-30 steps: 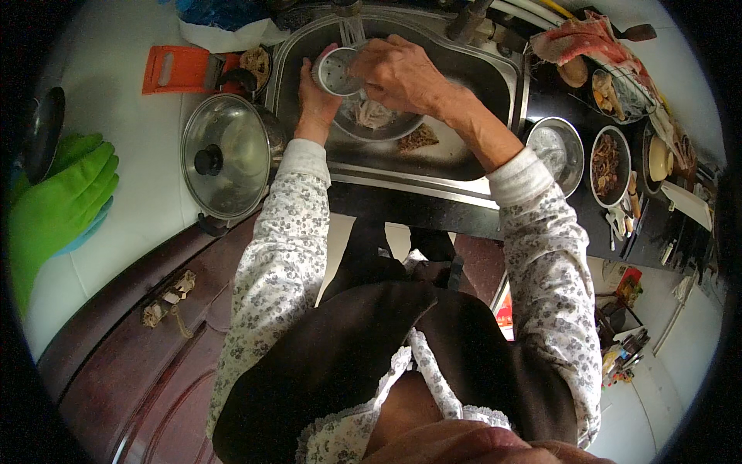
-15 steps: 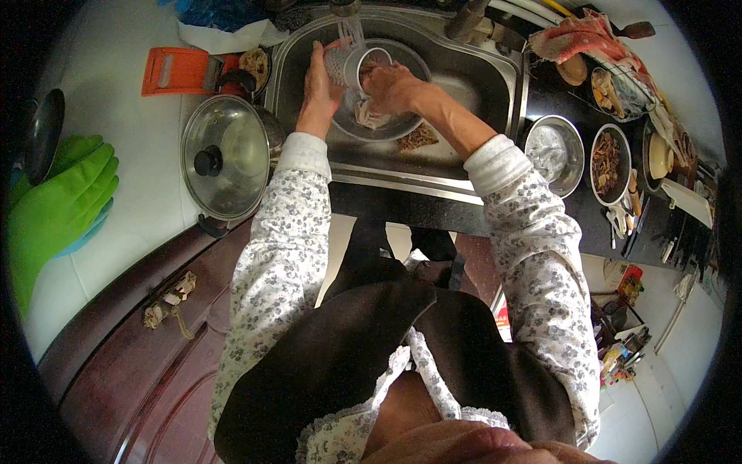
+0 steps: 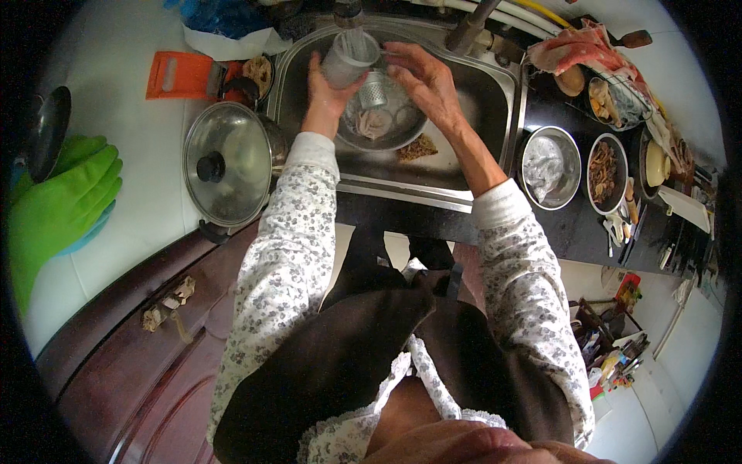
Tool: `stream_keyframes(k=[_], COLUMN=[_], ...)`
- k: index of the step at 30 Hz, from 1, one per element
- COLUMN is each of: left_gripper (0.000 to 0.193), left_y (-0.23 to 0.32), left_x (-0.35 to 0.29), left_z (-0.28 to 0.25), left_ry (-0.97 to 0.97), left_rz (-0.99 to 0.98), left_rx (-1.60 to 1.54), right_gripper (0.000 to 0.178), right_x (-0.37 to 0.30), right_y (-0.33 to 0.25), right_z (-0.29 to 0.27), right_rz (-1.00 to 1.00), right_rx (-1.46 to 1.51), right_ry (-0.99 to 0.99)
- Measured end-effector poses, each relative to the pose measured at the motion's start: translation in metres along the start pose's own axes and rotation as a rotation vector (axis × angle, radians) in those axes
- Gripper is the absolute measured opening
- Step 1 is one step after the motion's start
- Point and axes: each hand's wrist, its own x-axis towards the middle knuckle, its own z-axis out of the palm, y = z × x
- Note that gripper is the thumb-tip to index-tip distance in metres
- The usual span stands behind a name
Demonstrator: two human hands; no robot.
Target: The person washes a metal colander and a small metal cup in a kitchen sink using a steel wool scrubber and running water. They scrub the items thoroughly, rinse them, and place them in the sink.
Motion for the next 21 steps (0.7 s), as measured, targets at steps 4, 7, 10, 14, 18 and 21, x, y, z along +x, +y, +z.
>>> stream_keyframes(k=[4,7,10,14,18,21], left_gripper=[0.053,0.049,0.052,0.055,0.058,0.057], left_y=[-0.013,-0.012,-0.008,0.001,0.003,0.005], left_x=[-0.012,-0.01,0.0,0.007,0.0,-0.003], left_z=[0.031,0.02,-0.01,-0.031,-0.034,-0.044], left_ry=[0.004,0.027,0.018,-0.026,-0.053,-0.104], left_rz=[-0.011,-0.045,-0.042,0.01,0.025,0.007], left_rx=[0.082,0.091,0.125,0.084,0.019,-0.004], right_gripper=[0.038,0.038,0.039,0.029,0.025,0.025], right_x=[0.005,0.005,0.005,0.009,-0.012,-0.024], right_y=[0.014,0.013,0.011,0.065,0.152,0.174], right_z=[0.0,-0.004,-0.014,-0.026,-0.004,0.002], right_rz=[-0.146,-0.181,-0.062,0.109,0.254,0.242], right_rx=[-0.258,-0.267,-0.055,-0.418,-0.89,-0.909], right_ry=[0.219,0.201,0.089,0.03,-0.292,-0.262])
